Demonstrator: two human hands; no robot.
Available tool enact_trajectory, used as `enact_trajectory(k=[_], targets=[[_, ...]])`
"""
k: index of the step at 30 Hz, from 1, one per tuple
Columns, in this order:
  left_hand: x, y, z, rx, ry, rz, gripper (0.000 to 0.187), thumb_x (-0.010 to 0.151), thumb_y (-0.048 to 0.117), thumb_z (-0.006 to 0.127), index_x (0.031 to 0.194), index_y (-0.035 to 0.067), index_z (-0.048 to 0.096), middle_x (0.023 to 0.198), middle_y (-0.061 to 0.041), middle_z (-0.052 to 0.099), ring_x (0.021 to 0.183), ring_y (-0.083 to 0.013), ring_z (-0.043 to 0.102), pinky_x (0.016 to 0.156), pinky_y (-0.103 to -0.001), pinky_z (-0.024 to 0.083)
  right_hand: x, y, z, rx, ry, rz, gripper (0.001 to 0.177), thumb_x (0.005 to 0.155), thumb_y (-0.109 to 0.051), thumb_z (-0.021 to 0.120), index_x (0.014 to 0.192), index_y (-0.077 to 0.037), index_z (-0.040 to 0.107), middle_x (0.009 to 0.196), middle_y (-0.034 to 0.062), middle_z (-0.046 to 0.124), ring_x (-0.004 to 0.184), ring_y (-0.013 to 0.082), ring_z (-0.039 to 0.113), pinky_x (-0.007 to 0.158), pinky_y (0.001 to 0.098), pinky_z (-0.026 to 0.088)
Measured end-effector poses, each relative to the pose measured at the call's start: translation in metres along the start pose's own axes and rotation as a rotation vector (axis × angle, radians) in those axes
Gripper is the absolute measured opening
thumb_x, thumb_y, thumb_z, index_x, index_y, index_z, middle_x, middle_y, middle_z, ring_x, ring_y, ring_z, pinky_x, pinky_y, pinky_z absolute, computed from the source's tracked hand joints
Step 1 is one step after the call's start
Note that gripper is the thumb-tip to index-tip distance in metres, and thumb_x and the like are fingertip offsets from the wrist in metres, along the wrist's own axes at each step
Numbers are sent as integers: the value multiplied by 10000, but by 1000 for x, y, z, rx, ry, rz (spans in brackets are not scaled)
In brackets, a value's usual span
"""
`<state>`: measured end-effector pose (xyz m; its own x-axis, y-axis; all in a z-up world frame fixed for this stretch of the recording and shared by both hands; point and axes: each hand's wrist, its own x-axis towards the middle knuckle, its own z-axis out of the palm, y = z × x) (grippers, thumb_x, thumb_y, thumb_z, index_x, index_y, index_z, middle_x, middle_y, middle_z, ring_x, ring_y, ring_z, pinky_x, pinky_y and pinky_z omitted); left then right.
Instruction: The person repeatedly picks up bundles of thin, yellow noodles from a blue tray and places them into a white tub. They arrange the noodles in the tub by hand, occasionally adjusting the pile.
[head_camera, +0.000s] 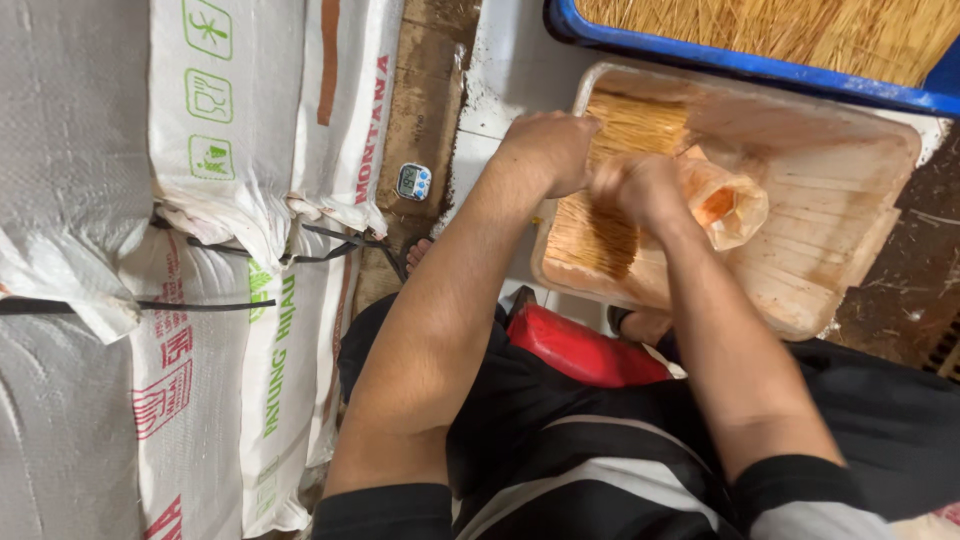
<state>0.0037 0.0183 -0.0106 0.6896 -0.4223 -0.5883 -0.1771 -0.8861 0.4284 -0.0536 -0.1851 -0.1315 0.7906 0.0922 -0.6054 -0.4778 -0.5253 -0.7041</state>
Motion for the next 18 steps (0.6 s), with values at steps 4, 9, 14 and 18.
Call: enact_trajectory(k=[4,9,14,18], targets=[[-1,2,-4,12,-85,-44,701,888,332,751,1510,196,459,1457,-89,573,1359,-276,524,1168,-442,398,-6,33,-12,-355,-177,-151,227,838,-52,775,1063,-38,792,953,161,781,811,201,688,742,353,548],[-5,6,-8,12,-56,-22,698,873,351,767,1489,196,477,1438,-83,584,1342,-265,532,1154,-455,387,-18,34,-33,-751,-226,2,277,866,-57,779,1128,-133,821,1044,124,776,885,205,688,830,349,528],[-7,6,-10,2,-43,-16,687,880,343,764,1493,191,493,1414,-82,621,1322,-262,570,1148,-437,422,-11,19,-70,-443,17,-2,242,891,-119,800,1132,-90,798,1059,105,788,873,189,721,803,383,595],[-6,6,-12,5,-83,-52,713,885,361,768,1513,200,469,1428,-97,602,1328,-269,562,1162,-428,410,3,4,-84,-300,421,26,257,947,-148,742,1203,-165,750,1133,65,769,950,125,738,903,348,635]])
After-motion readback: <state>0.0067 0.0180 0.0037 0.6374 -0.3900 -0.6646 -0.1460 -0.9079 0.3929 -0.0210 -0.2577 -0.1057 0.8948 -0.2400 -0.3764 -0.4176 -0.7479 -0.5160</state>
